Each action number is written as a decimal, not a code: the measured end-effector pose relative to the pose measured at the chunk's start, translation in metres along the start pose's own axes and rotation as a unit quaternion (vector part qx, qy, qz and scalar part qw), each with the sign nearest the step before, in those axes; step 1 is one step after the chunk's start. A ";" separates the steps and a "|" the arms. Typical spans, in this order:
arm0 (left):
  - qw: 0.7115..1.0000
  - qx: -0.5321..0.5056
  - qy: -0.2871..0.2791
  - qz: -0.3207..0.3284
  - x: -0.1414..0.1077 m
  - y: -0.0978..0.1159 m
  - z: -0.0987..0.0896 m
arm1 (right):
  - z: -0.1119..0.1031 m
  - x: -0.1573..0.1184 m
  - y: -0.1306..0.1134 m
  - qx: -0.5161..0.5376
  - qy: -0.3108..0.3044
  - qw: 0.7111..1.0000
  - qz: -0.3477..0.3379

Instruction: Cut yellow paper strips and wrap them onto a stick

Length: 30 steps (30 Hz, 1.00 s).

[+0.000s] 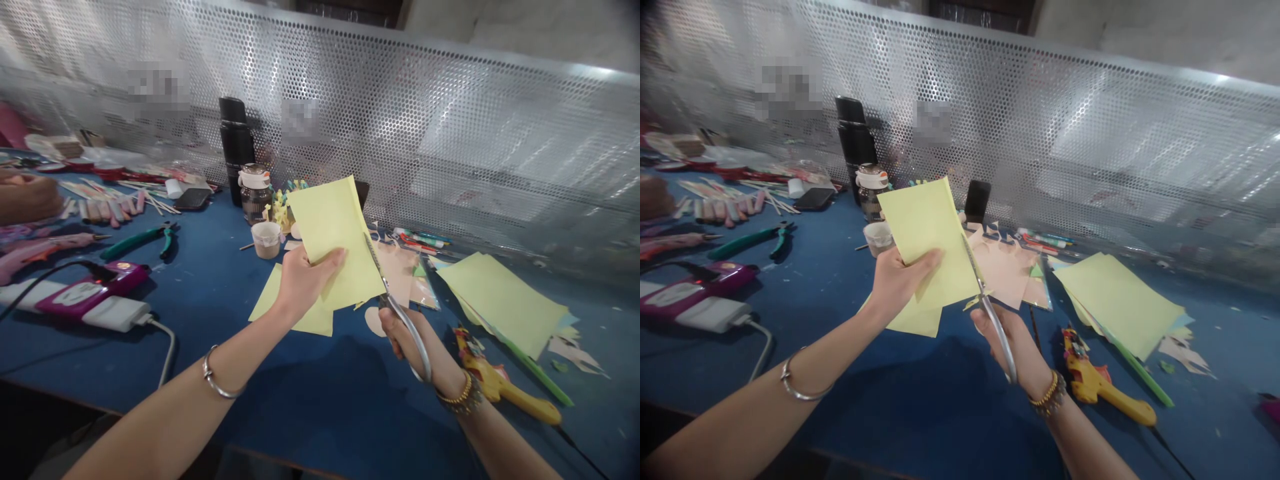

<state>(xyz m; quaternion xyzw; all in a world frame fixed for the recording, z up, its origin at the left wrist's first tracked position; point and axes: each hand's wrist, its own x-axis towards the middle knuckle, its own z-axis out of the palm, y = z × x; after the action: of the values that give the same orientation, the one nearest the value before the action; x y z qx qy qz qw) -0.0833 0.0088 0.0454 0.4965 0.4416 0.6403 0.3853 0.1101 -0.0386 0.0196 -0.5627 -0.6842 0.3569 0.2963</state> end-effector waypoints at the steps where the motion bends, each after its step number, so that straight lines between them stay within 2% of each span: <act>1: 1.000 0.001 0.001 0.000 0.000 0.000 0.000 | 0.000 0.000 0.000 -0.001 0.002 1.000 -0.001; 11: 1.000 0.014 0.004 -0.005 0.001 0.000 0.000 | 0.000 -0.001 0.001 0.000 0.002 1.000 0.009; 15: 1.000 0.012 0.002 0.001 0.001 0.000 0.000 | -0.001 -0.001 0.001 0.004 0.001 1.000 -0.011; 20: 1.000 0.010 -0.013 -0.009 -0.001 0.001 0.000 | -0.001 -0.001 0.005 0.023 -0.001 0.999 -0.041; 30: 0.999 0.003 -0.049 -0.021 -0.005 -0.001 0.003 | 0.000 0.000 0.012 0.033 -0.002 0.999 -0.036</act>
<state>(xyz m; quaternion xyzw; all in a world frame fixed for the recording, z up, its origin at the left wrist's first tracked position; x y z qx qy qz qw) -0.0796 0.0051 0.0429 0.5191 0.4344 0.6053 0.4188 0.1168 -0.0372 0.0092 -0.5264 -0.6926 0.3697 0.3263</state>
